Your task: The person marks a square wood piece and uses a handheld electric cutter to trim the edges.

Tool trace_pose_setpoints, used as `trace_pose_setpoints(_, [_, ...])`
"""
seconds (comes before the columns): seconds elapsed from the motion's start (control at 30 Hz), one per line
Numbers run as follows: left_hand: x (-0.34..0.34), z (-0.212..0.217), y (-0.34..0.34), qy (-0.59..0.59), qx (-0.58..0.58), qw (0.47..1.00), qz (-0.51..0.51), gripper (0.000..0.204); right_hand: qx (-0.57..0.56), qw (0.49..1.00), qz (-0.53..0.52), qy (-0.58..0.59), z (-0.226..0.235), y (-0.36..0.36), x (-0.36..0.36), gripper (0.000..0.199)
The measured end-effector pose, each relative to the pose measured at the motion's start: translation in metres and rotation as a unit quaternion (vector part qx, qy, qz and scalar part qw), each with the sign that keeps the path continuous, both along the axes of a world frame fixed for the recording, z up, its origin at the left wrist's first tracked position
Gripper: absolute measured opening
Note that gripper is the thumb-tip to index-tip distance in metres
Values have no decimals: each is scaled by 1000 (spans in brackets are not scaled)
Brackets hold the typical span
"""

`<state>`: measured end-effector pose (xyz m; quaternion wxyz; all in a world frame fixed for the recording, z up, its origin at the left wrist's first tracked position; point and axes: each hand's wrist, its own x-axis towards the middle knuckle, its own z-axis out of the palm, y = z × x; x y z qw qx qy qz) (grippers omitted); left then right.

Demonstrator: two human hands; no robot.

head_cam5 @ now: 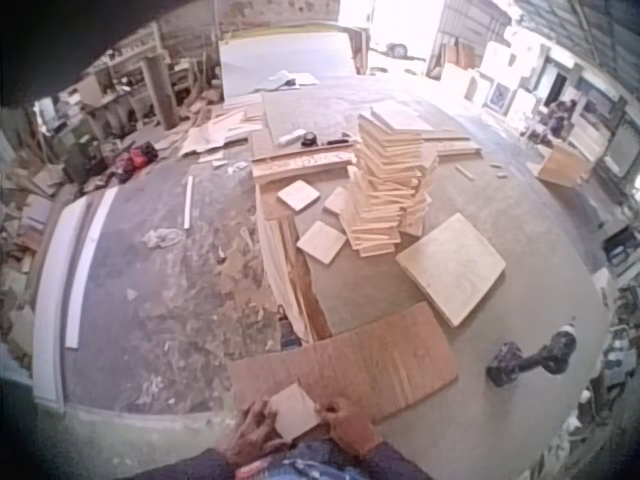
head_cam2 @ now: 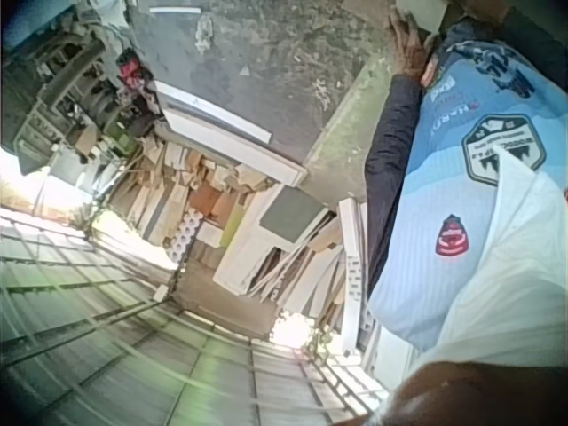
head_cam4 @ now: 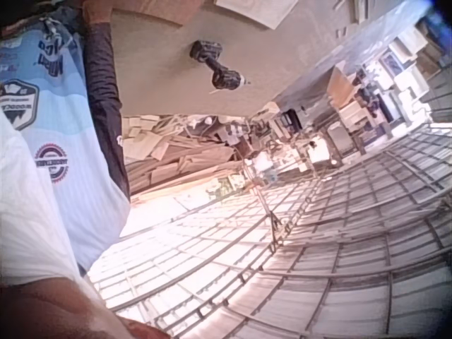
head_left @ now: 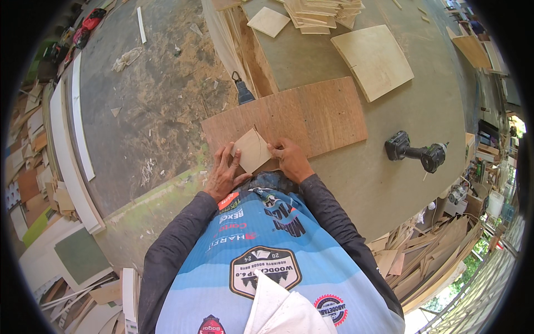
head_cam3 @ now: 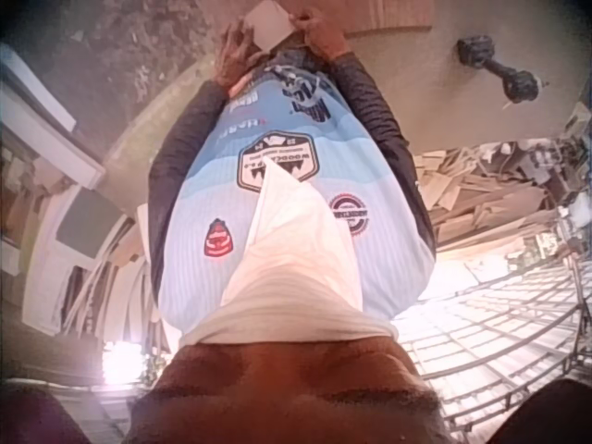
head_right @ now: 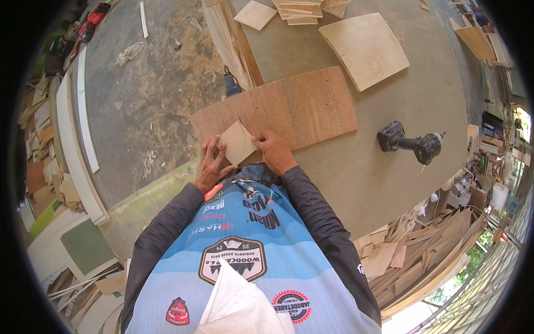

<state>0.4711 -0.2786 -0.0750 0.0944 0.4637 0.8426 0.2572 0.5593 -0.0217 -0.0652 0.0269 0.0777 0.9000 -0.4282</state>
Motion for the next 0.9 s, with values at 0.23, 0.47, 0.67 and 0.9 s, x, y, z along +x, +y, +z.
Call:
trace_pose_setpoints(0.23, [2,1,1,3,2,1000,6,101,-7,1000,-4,1,-5,1,-1,24])
trace_pose_setpoints(0.47, [4,-4,2,-6,11,1000,21,104,-6,1000,3,9,-7,4,-3,23])
trace_pose_setpoints(0.67, [5,-8,2,-4,24,999,27,105,10,1000,23,2,-7,7,-5,25])
trace_pose_setpoints(0.9, [6,-6,4,-1,20,999,32,105,14,999,37,-8,-6,10,-7,26])
